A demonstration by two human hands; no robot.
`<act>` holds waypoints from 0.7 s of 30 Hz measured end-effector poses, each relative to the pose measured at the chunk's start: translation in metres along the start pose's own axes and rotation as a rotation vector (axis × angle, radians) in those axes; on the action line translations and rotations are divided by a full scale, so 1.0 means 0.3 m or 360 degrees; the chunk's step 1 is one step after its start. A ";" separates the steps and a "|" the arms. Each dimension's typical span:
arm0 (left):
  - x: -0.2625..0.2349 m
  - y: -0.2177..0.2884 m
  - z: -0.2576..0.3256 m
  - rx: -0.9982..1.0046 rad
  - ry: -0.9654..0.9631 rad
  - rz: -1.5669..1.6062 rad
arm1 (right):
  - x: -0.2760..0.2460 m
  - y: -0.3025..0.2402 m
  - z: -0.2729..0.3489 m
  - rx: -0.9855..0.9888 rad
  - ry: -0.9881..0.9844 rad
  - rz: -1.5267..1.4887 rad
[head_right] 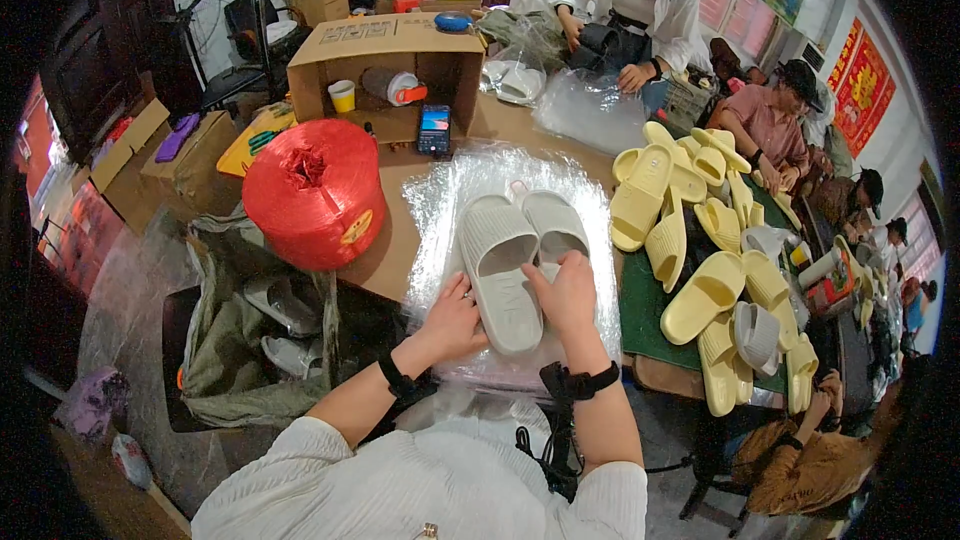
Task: The recorder is placing pairs of slippers into plastic bags at a packaging station in a footwear factory.
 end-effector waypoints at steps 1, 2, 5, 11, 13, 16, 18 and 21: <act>0.000 0.002 -0.006 0.0008 -0.0011 -0.0054 | 0.023 0.016 -0.002 -0.0085 -0.0064 0.0133; -0.001 0.006 -0.008 0.0013 -0.0013 -0.0054 | 0.047 0.027 -0.003 -0.0171 -0.0129 0.0264; -0.014 0.007 -0.012 -0.0018 -0.0100 -0.0042 | 0.101 0.022 -0.031 -0.0225 -0.0157 0.0124; -0.005 0.009 -0.005 0.0041 0.0014 0.0010 | 0.163 0.074 -0.106 -0.0217 -0.0267 0.0216; -0.012 0.008 -0.004 0.0038 0.0103 0.0007 | 0.157 0.104 -0.114 -0.0203 -0.0228 0.0200; -0.026 0.015 -0.001 0.0039 0.0136 -0.0027 | 0.105 0.143 -0.102 -0.0203 -0.0064 0.0151; -0.037 0.022 -0.002 0.0042 0.0122 -0.0007 | 0.056 0.208 -0.088 0.0004 -0.0096 0.0270; -0.034 0.023 -0.009 0.0042 0.0087 0.0015 | -0.024 0.280 -0.028 0.0009 -0.0058 0.0268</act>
Point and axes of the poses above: each hand's wrist, its own z-axis away from the middle knuckle, its own x-axis out of the palm, y = z × x, the point moved 6 cm from there along -z, towards the middle knuckle, and after that the axes turned 3 degrees about -z, right-handed, at the moved point
